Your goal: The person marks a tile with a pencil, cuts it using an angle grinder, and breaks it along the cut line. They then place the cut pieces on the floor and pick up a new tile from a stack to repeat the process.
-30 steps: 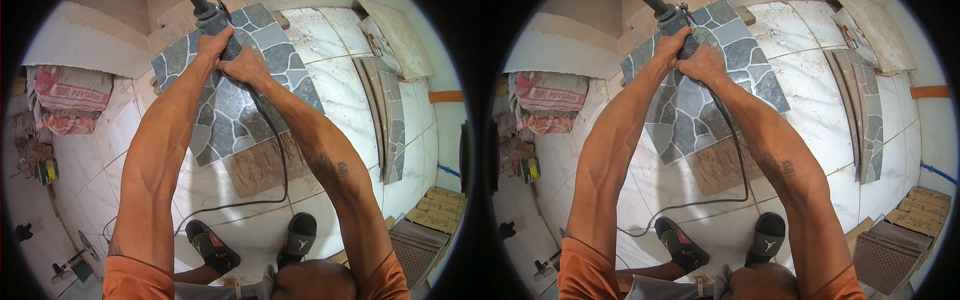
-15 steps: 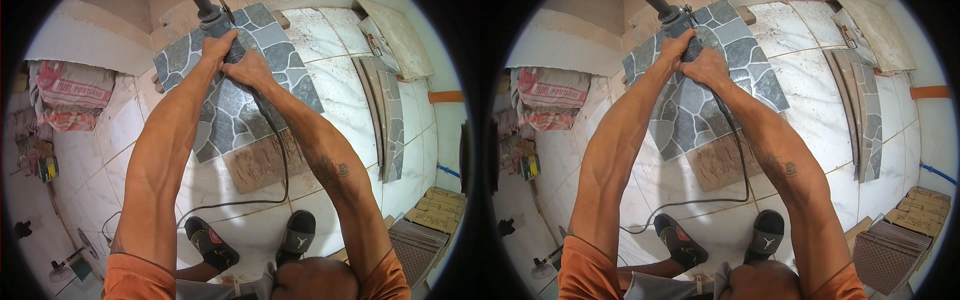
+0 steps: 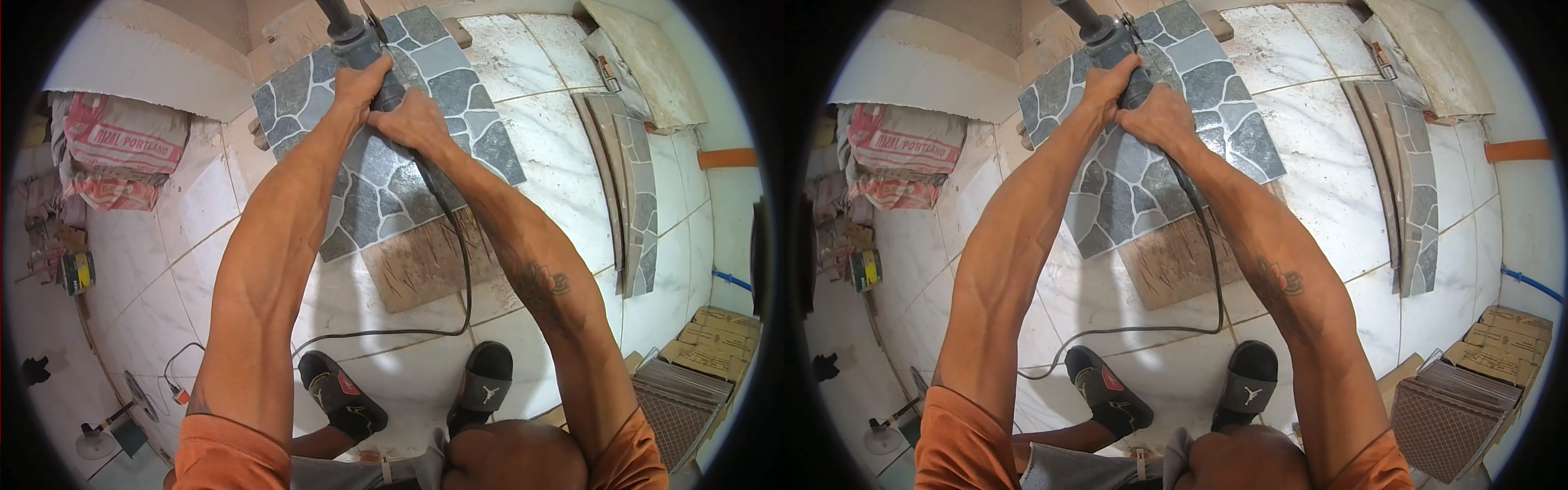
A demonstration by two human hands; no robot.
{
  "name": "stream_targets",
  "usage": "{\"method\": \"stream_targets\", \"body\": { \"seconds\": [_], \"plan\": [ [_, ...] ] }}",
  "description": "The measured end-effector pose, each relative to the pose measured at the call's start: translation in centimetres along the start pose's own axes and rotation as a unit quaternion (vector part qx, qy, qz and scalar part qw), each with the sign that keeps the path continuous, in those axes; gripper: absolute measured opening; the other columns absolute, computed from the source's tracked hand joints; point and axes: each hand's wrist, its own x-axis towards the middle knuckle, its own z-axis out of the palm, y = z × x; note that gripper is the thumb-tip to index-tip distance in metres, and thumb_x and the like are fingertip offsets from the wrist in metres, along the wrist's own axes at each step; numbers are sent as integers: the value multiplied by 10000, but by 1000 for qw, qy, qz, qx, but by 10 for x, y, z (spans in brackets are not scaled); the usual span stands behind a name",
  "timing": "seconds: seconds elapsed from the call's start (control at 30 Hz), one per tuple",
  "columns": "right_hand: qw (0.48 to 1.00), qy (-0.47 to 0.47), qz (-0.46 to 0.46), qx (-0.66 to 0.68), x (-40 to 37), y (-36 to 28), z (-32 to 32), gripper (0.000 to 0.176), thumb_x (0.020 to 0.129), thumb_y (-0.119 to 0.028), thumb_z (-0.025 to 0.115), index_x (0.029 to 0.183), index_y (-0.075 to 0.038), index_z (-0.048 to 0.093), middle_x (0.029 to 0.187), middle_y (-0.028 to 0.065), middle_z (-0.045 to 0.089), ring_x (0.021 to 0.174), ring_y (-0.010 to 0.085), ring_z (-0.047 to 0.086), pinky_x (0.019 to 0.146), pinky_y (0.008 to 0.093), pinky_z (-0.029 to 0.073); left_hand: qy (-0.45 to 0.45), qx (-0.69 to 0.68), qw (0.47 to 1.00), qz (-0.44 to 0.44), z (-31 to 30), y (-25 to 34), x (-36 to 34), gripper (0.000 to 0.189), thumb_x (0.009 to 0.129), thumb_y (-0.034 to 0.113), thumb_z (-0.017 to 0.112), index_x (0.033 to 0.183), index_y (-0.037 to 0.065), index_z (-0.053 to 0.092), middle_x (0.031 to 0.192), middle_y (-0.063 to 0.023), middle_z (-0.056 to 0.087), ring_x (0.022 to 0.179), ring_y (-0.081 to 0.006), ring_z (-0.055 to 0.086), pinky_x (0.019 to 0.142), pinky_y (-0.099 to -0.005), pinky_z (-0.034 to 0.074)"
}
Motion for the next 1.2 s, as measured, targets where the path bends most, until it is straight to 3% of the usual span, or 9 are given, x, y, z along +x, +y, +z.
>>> {"method": "stream_targets", "body": {
  "seconds": [0.57,0.67,0.87,0.97,1.2],
  "plan": [
    [1000,6,2,8,-21,9,-1,796,679,-503,802,1098,146,613,1075,337,669,1060,437,668,909,452,543,12,44,999,-13,2,-10,-17,416,746,239,799,957,-100,681,898,-122,692,702,-189,673,602,-339,548],
    [1000,5,2,9,-23,10,-1,784,681,-484,800,1099,151,609,1076,342,667,1060,438,668,910,450,542,17,14,1000,-3,4,-13,-19,368,711,217,787,877,-99,698,862,-124,693,707,-187,661,597,-350,532],
    [1000,0,4,8,-26,16,2,775,684,-464,796,1110,154,602,1086,350,662,1062,443,666,915,450,539,15,-1,1000,-6,5,-20,-22,344,718,210,782,863,-90,699,851,-116,690,691,-182,654,586,-352,529],
    [1000,-6,5,10,-28,17,1,779,686,-465,796,1116,154,599,1092,350,661,1067,443,665,917,449,539,8,17,1000,-6,4,-20,-24,367,758,184,801,945,-105,674,886,-126,691,691,-197,678,602,-343,561],
    [1000,-4,12,8,-39,19,-2,790,685,-474,801,1113,159,597,1093,354,658,1064,443,667,912,459,541,1,6,1000,-3,6,-22,-34,357,762,193,800,942,-91,679,871,-117,689,688,-189,670,598,-332,549]
  ]
}}
